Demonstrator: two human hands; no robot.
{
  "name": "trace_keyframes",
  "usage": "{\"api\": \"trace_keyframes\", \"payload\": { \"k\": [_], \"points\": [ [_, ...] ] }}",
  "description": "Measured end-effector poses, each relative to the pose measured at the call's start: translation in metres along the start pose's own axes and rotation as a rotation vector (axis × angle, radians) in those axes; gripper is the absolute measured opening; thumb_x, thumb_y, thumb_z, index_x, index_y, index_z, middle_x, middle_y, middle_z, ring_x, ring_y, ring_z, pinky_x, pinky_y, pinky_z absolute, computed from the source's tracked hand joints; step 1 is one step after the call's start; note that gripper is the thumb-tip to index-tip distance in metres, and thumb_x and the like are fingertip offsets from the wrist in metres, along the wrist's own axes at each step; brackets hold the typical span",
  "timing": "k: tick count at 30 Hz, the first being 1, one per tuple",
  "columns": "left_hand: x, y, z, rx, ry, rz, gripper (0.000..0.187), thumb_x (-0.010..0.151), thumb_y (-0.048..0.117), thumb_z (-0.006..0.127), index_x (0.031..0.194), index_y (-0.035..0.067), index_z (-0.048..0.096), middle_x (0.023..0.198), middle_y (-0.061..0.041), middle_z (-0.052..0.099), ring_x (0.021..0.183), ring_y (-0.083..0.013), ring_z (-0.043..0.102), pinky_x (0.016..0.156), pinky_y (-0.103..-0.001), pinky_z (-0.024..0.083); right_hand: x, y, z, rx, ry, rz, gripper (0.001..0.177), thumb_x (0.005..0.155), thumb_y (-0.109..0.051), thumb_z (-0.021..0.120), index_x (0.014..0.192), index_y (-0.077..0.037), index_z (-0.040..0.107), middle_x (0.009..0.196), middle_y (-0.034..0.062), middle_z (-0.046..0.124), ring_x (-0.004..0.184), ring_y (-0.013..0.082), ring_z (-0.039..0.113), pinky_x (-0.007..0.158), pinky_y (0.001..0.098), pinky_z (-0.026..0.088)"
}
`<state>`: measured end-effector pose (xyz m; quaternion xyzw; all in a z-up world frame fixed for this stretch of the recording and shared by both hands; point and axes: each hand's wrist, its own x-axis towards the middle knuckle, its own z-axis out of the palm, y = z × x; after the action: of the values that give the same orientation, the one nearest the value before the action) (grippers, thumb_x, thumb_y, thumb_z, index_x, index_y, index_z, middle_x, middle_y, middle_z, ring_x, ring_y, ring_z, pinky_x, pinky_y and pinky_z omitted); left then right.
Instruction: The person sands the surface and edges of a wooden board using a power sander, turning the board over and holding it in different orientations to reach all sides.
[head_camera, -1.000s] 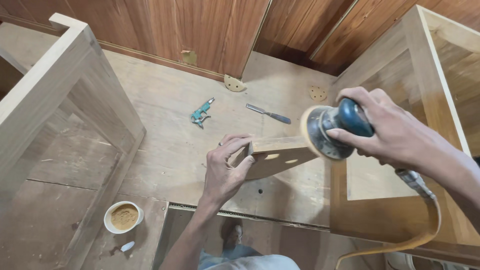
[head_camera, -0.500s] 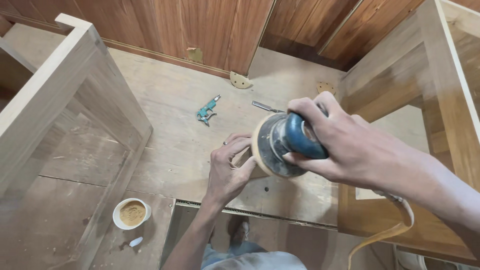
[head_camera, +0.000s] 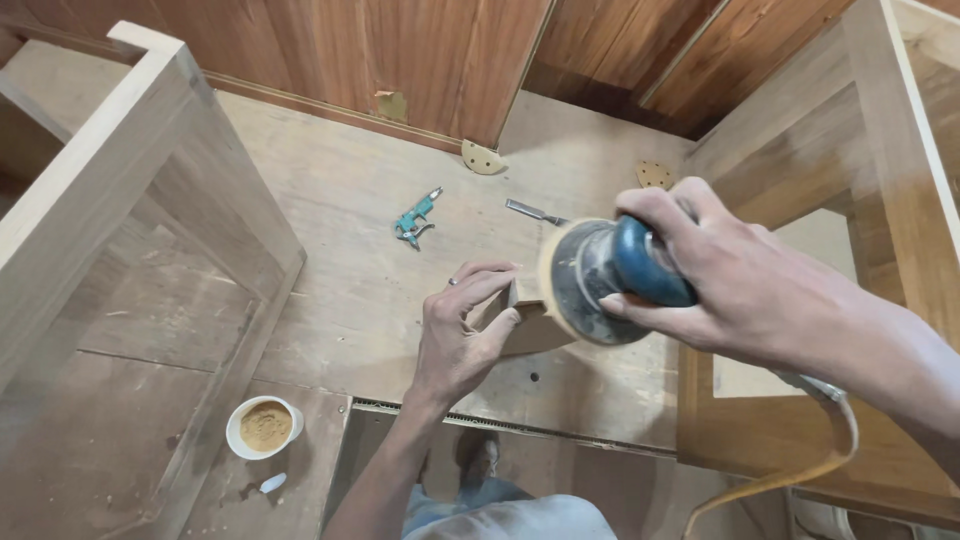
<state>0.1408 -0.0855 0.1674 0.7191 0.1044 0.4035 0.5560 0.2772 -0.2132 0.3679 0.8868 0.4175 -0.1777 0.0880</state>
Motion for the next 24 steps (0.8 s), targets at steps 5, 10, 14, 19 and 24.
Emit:
{"api": "trace_keyframes", "payload": {
  "k": [5, 10, 14, 19, 24],
  "points": [
    [0.003, 0.002, -0.003, 0.020, -0.014, 0.024, 0.017, 0.080, 0.006, 0.065, 0.094, 0.003, 0.074, 0.094, -0.006, 0.076, 0.101, -0.0218, 0.067, 0.088, -0.035, 0.056, 0.003, -0.027, 0.000, 0.023, -0.031, -0.141, 0.071, 0.087, -0.059, 0.071, 0.142, -0.038, 0.034, 0.124, 0.0069, 0.043, 0.083, 0.0438, 0.073, 0.081, 0.0593, 0.062],
    [0.003, 0.001, -0.003, 0.030, 0.012, 0.027, 0.014, 0.084, 0.005, 0.070, 0.097, 0.003, 0.076, 0.093, -0.005, 0.078, 0.100, -0.0217, 0.067, 0.088, -0.034, 0.055, 0.004, -0.013, 0.002, 0.017, 0.000, -0.228, 0.067, 0.089, -0.057, 0.072, 0.138, -0.033, 0.035, 0.119, 0.0076, 0.042, 0.072, 0.0431, 0.072, 0.078, 0.0574, 0.060],
    [0.003, -0.004, -0.001, 0.021, 0.020, -0.023, 0.030, 0.077, 0.004, 0.069, 0.105, 0.008, 0.077, 0.102, -0.008, 0.078, 0.107, -0.0190, 0.070, 0.093, -0.032, 0.055, 0.001, 0.018, 0.000, 0.014, -0.018, 0.040, 0.072, 0.081, -0.060, 0.068, 0.142, -0.039, 0.036, 0.134, 0.0022, 0.047, 0.101, 0.0300, 0.073, 0.085, 0.0506, 0.070],
    [0.004, -0.007, -0.002, 0.017, -0.005, -0.014, 0.030, 0.078, 0.005, 0.066, 0.106, 0.006, 0.076, 0.107, -0.013, 0.077, 0.112, -0.0215, 0.070, 0.094, -0.035, 0.057, 0.005, 0.071, 0.007, 0.050, 0.102, 0.101, 0.067, 0.074, -0.056, 0.077, 0.131, -0.032, 0.051, 0.118, 0.0060, 0.058, 0.103, 0.0265, 0.064, 0.101, 0.0428, 0.049],
    [0.003, -0.006, -0.001, -0.002, -0.006, -0.010, 0.035, 0.077, 0.004, 0.066, 0.111, 0.007, 0.076, 0.110, -0.013, 0.076, 0.112, -0.0219, 0.069, 0.097, -0.034, 0.057, 0.005, 0.048, 0.004, 0.016, 0.109, 0.037, 0.071, 0.074, -0.063, 0.071, 0.136, -0.036, 0.047, 0.130, -0.0004, 0.056, 0.108, 0.0245, 0.066, 0.100, 0.0540, 0.049]
  ]
}}
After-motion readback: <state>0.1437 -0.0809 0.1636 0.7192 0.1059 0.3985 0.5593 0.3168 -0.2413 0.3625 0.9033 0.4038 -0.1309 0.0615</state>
